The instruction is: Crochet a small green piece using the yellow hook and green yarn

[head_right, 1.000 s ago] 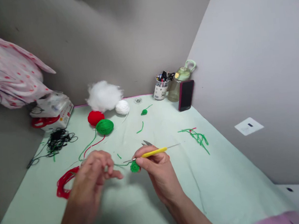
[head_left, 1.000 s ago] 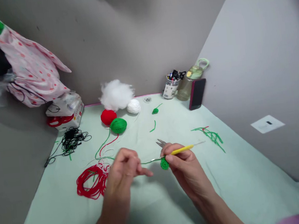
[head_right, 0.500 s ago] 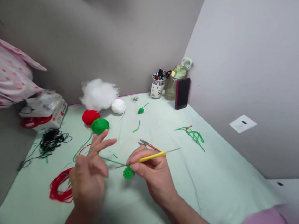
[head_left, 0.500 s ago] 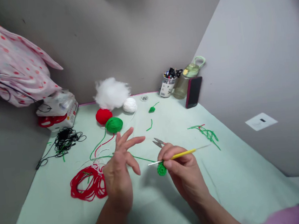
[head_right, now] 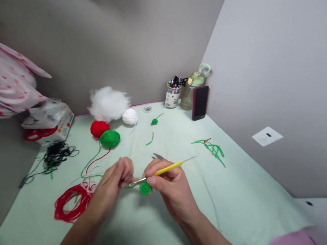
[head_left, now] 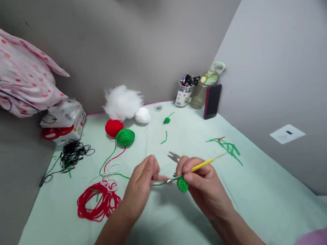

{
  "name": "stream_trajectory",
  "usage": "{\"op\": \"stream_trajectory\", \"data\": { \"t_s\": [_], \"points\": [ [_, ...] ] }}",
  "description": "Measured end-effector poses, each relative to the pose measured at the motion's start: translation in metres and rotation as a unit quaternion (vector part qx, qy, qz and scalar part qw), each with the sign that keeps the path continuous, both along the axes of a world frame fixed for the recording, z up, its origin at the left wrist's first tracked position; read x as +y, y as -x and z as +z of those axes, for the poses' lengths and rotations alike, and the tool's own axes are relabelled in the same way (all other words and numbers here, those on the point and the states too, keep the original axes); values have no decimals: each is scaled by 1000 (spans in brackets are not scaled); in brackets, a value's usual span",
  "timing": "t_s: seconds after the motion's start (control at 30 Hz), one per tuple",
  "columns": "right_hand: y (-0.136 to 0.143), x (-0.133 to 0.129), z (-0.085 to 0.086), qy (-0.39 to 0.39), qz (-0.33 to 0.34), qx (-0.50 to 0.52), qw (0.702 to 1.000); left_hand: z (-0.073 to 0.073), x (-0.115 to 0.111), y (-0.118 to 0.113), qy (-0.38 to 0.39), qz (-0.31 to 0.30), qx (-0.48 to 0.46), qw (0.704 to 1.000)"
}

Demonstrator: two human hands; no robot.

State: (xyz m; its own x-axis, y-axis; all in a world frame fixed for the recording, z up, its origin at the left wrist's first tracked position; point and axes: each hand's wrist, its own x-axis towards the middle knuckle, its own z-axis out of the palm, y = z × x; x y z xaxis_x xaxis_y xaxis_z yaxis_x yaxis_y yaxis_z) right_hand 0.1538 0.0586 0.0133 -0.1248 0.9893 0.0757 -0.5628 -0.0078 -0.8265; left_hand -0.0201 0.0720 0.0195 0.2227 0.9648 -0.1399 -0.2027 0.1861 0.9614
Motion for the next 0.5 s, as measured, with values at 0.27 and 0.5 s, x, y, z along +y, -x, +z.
{"op": "stream_trajectory", "data": {
  "t_s": [0.27,0.5],
  "points": [
    [0,0,-8,1,-80,-51,996,45,-10,9,-20,184,-307,934],
    [1,-5,-10,-60,-129,-98,985,-2,-18,0,-272,123,188,936]
  ]
}}
